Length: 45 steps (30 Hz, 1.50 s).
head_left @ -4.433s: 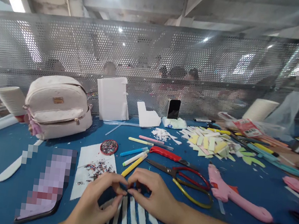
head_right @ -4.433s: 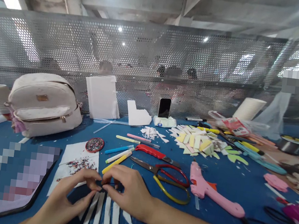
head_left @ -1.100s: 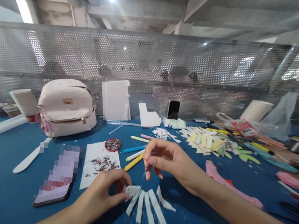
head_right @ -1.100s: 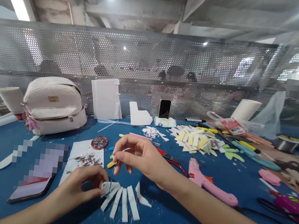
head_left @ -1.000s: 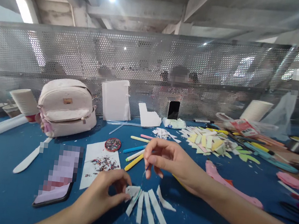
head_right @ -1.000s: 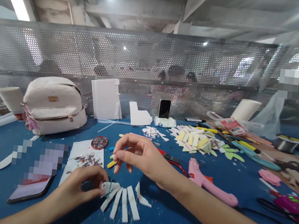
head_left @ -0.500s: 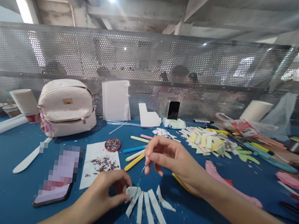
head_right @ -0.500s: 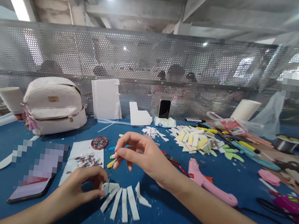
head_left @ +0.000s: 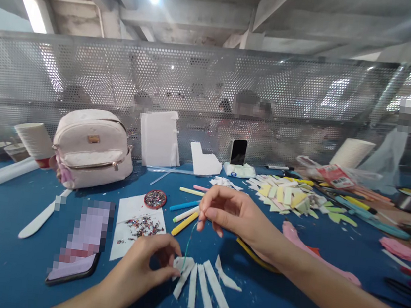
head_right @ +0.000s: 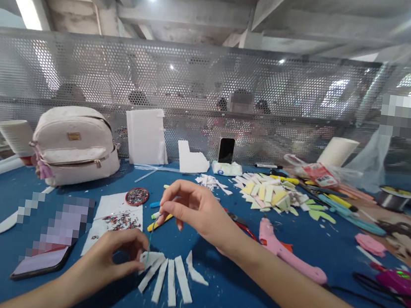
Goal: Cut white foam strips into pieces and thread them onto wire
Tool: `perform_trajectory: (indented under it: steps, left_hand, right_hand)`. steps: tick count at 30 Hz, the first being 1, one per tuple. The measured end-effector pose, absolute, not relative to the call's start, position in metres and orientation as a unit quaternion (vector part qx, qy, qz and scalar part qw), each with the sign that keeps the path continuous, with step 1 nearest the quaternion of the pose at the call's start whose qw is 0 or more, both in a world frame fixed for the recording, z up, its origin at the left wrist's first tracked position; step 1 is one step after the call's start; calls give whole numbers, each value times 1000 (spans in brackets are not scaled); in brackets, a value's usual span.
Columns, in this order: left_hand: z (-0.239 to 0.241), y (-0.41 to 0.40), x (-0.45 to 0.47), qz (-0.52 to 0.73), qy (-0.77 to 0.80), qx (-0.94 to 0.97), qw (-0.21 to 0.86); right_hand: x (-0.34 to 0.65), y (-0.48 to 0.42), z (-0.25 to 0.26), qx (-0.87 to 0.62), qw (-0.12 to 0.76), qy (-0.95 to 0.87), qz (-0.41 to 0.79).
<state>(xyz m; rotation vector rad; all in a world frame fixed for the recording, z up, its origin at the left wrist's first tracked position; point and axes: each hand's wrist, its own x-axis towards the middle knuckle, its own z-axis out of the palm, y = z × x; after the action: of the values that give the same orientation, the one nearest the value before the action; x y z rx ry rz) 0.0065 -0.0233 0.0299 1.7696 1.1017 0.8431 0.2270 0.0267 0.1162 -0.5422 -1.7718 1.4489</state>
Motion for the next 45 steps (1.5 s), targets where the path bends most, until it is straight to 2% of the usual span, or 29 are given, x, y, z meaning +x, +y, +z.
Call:
perform_trajectory:
  steps: [5, 24, 33, 39, 45]
  left_hand:
    - [31, -21, 8, 346, 442, 699, 442]
    - [35, -16, 5, 355, 434, 653, 509]
    - [49, -16, 0, 402, 453, 676, 419]
    - [41, -13, 2, 431, 449, 605, 497]
    - [42, -12, 2, 457, 437, 599, 491]
  right_hand:
    - [227, 30, 115, -221, 384, -719, 535]
    - [223, 19, 119, -237, 370, -713, 546]
    - [223, 22, 115, -238, 345, -733, 535]
    - [223, 25, 111, -224, 322, -744, 541]
    - [221, 23, 109, -228, 315, -747, 539]
